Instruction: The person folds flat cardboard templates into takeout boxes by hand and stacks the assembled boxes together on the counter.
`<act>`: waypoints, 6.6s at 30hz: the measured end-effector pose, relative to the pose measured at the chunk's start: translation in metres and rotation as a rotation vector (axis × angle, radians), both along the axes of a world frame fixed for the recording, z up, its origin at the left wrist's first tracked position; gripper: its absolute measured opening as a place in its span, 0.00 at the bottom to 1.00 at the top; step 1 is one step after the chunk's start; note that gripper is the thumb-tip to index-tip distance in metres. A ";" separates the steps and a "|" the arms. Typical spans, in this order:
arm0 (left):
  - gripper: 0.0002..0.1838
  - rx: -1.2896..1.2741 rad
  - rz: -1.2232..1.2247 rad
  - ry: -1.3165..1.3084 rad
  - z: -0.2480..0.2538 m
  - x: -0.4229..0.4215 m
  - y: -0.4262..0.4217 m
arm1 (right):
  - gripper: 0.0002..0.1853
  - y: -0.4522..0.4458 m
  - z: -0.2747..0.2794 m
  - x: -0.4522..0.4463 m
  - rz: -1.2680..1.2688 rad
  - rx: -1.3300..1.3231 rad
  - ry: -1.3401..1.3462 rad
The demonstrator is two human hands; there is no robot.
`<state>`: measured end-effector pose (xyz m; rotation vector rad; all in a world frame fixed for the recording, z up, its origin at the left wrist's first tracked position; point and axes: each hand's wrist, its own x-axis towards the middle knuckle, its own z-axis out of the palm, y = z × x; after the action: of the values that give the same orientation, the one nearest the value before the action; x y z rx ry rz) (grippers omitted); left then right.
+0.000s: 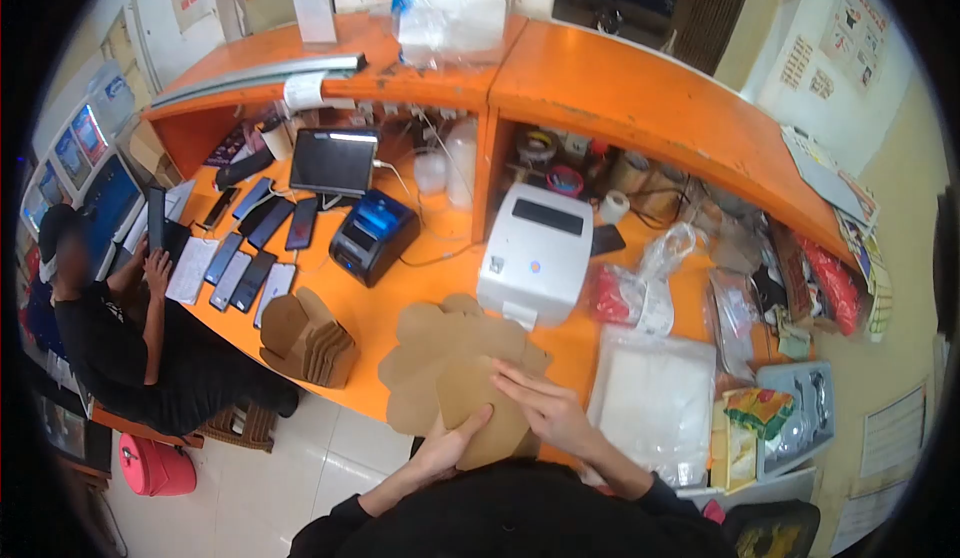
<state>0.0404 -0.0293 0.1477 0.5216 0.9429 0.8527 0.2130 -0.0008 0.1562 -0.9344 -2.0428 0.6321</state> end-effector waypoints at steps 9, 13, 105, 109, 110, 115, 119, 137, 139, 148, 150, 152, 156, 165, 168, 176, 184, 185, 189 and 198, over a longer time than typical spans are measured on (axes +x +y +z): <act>0.29 -0.026 -0.151 -0.034 -0.009 -0.011 -0.006 | 0.17 0.025 0.004 0.042 0.393 0.056 -0.127; 0.29 -0.044 -0.139 -0.082 -0.005 -0.017 -0.005 | 0.17 0.018 -0.007 0.034 0.313 0.014 -0.028; 0.29 0.633 0.038 -0.417 -0.036 -0.063 0.037 | 0.06 0.043 0.010 -0.005 0.377 -0.220 0.337; 0.28 0.448 -0.127 -0.045 0.000 -0.058 0.022 | 0.09 0.043 0.014 -0.002 0.230 0.000 0.112; 0.26 0.385 -0.287 0.123 0.023 -0.057 0.019 | 0.10 0.042 0.011 -0.001 0.188 0.044 0.076; 0.19 0.705 0.059 0.475 0.006 -0.029 0.011 | 0.11 0.031 0.017 -0.011 0.095 0.247 0.103; 0.20 0.492 0.032 0.404 0.007 -0.031 0.012 | 0.11 0.033 0.014 -0.007 0.065 0.356 0.010; 0.31 0.515 -0.561 0.507 -0.010 -0.053 0.028 | 0.32 0.040 -0.037 -0.001 0.264 0.107 0.042; 0.31 0.609 -0.602 0.429 -0.006 -0.060 0.031 | 0.40 0.036 -0.033 0.001 0.299 0.026 -0.095; 0.36 0.203 -0.805 0.032 -0.077 -0.057 0.036 | 0.23 0.020 -0.029 -0.005 0.498 -0.645 0.021; 0.36 -0.004 -0.676 -0.469 -0.129 -0.082 0.028 | 0.19 0.012 -0.033 -0.001 0.344 -0.767 0.063; 0.35 -0.125 -0.553 -0.821 -0.133 -0.087 0.026 | 0.16 0.003 -0.033 0.005 0.136 -0.669 0.019; 0.31 -0.197 -0.384 -0.599 -0.092 -0.074 0.002 | 0.15 -0.018 -0.041 0.002 -0.044 -0.365 0.033; 0.24 -0.078 -0.399 0.047 -0.051 -0.040 -0.016 | 0.21 0.003 -0.025 0.026 0.460 0.070 -0.320; 0.23 -0.087 -0.418 -0.009 -0.052 -0.044 -0.012 | 0.21 0.016 -0.047 0.030 0.565 0.020 -0.181; 0.23 -0.246 -0.353 -0.084 -0.046 -0.046 -0.017 | 0.21 -0.015 -0.039 0.015 0.397 -0.280 -0.097; 0.22 0.226 -0.509 0.108 -0.039 -0.037 -0.010 | 0.31 -0.012 -0.040 0.013 0.318 -0.716 -0.022; 0.21 0.330 -0.543 0.157 -0.034 -0.036 -0.005 | 0.32 -0.014 -0.041 0.009 0.285 -0.623 -0.020; 0.19 0.749 -0.740 0.766 -0.015 -0.033 0.018 | 0.32 0.006 -0.032 0.009 0.200 -0.427 -0.150; 0.13 0.870 -0.651 1.225 -0.032 0.022 0.021 | 0.15 0.100 -0.031 -0.069 0.538 -0.466 -0.599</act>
<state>0.0622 -0.0086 0.1157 2.1277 1.3120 0.2155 0.1442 0.0995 0.1252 -0.8968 -2.7922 1.2768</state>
